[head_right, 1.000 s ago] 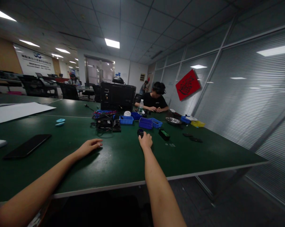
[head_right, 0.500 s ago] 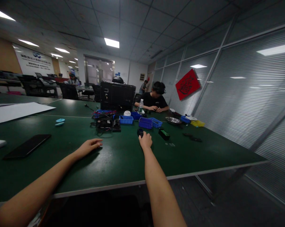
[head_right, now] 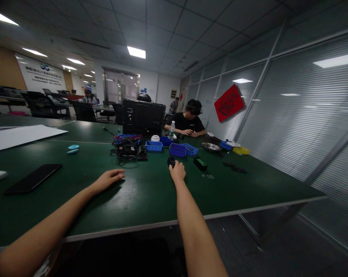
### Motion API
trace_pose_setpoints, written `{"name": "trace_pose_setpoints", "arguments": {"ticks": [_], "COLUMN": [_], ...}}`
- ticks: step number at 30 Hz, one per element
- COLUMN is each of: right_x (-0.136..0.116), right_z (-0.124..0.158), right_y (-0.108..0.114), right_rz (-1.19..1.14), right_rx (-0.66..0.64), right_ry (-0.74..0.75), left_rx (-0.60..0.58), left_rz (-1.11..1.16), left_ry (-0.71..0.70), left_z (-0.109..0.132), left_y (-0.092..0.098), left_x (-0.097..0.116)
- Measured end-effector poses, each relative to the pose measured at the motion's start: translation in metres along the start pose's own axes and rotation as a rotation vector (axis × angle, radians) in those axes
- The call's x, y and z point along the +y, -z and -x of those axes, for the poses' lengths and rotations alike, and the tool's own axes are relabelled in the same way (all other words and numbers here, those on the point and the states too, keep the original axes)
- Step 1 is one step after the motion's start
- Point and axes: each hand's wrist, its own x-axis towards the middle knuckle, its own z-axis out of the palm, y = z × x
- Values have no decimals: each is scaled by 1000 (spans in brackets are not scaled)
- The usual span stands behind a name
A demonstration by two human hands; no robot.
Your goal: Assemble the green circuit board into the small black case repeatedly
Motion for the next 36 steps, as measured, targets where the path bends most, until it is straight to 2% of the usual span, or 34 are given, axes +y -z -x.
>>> {"name": "trace_pose_setpoints", "arguments": {"ticks": [4, 7, 15, 19, 22, 24, 28, 33, 36], "right_x": [2, 5, 5, -1, -9, -16, -30, -35, -33], "right_z": [0, -2, -3, -1, 2, 6, 14, 16, 15], "right_y": [5, 6, 3, 10, 16, 16, 8, 0, 4], "right_rz": [-87, -146, -169, -191, -296, -373, -393, -304, -207], "right_rx": [228, 370, 444, 535, 581, 525, 279, 31, -39], "right_ry": [-47, -22, 124, 166, 246, 307, 324, 228, 124], "left_rx": [5, 14, 4, 8, 9, 11, 8, 21, 11], "left_rz": [-3, -6, 20, 8, 11, 15, 8, 1, 5], "left_ry": [-3, -1, -12, -17, -19, -15, -12, -12, -12], "left_z": [1, 0, -1, 0, 1, 1, 1, 1, 2], "left_y": [0, 0, 0, 0, 0, 0, 0, 0, 0], "left_x": [1, 1, -2, -2, 0, 1, 2, 3, 3]}}
